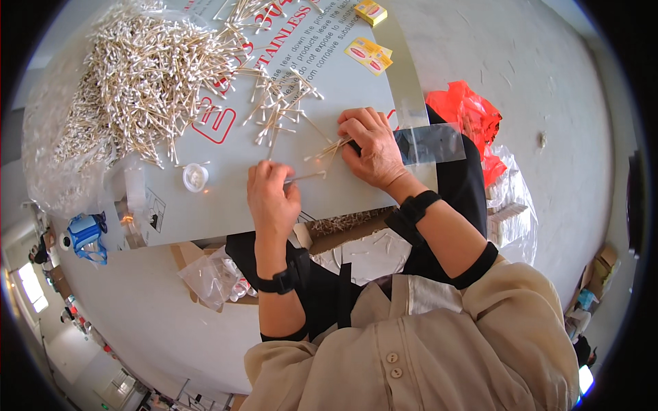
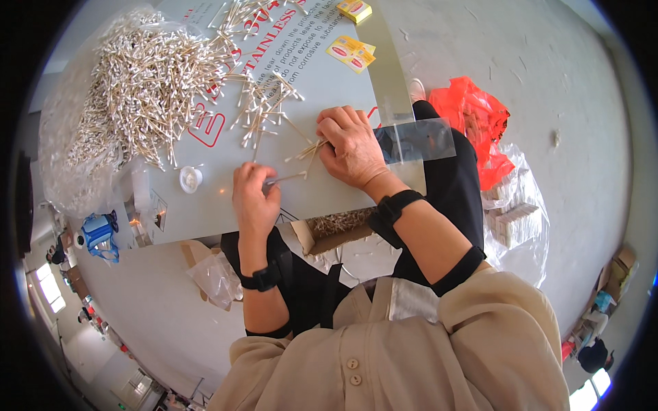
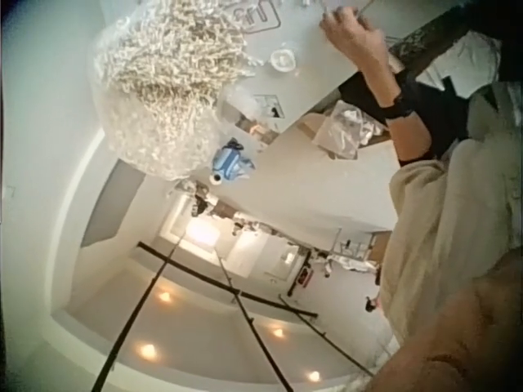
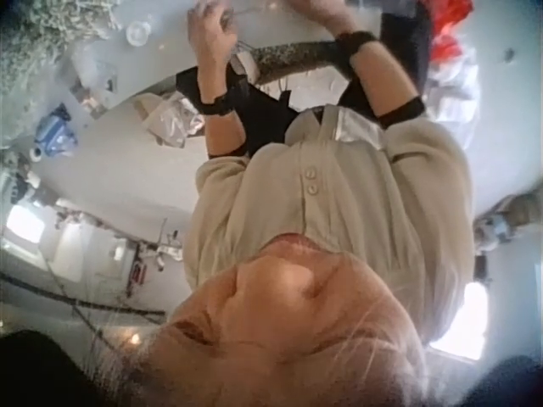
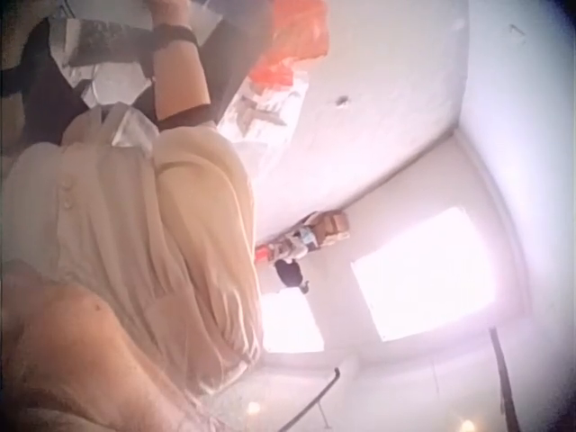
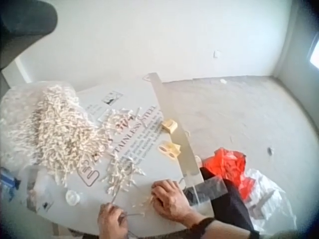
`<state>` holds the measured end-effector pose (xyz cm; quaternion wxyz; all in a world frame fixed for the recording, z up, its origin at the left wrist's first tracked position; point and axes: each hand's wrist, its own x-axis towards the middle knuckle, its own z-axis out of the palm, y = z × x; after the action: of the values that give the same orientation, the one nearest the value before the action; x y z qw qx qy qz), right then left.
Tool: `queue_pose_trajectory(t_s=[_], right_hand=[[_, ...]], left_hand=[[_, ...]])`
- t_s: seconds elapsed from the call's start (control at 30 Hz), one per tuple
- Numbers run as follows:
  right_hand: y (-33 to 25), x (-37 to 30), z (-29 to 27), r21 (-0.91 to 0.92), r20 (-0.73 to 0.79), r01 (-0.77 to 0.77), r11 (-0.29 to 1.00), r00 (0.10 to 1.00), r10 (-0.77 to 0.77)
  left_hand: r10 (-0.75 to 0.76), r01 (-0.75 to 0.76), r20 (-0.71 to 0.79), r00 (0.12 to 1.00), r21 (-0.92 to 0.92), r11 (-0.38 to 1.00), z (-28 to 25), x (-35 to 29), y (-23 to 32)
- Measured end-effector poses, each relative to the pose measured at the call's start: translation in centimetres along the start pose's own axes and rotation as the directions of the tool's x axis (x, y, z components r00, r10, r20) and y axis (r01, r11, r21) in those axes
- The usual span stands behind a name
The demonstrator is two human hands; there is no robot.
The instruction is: The recorder is manually picking up cotton swabs, aligning them, and placing them into small plastic packaging sleeves.
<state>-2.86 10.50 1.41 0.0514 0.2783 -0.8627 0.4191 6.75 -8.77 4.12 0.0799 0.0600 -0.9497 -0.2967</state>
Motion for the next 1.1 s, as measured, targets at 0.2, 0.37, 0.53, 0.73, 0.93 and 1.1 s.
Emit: queue_pose_trajectory(t_s=[0.2,0.37,0.53,0.73,0.93,1.1], right_hand=[[0.3,-0.1,0.1,0.006,-0.015,0.014,1.0,1.0,-0.014],[0.5,-0.3,0.1,0.035,-0.015,0.0,0.999,1.0,0.0],[0.9,-0.5,0.6,0.155,-0.148,-0.03,0.987,0.988,0.053],[0.6,-0.5,0.4,0.275,-0.195,-0.167,0.947,0.955,0.225],[1.0,-0.4,-1.5,0.445,0.0,-0.228,0.866,0.967,0.255],[1.7,-0.9,-2.0,0.396,0.028,-0.155,0.905,0.987,0.156]], left_hand=[[-0.034,0.035,-0.023,0.999,0.027,0.999,0.7,-1.4,0.1],[0.058,-0.056,-0.042,0.997,0.035,0.998,2.1,0.2,1.5],[0.089,-0.09,-0.067,0.994,-0.013,0.996,4.0,1.4,3.4],[0.063,-0.057,-0.109,0.992,0.061,0.997,3.9,1.3,4.8],[0.078,-0.077,-0.04,0.996,0.03,0.997,4.0,0.8,4.0],[0.077,-0.077,-0.049,0.996,0.011,0.997,4.0,-0.2,4.3]])
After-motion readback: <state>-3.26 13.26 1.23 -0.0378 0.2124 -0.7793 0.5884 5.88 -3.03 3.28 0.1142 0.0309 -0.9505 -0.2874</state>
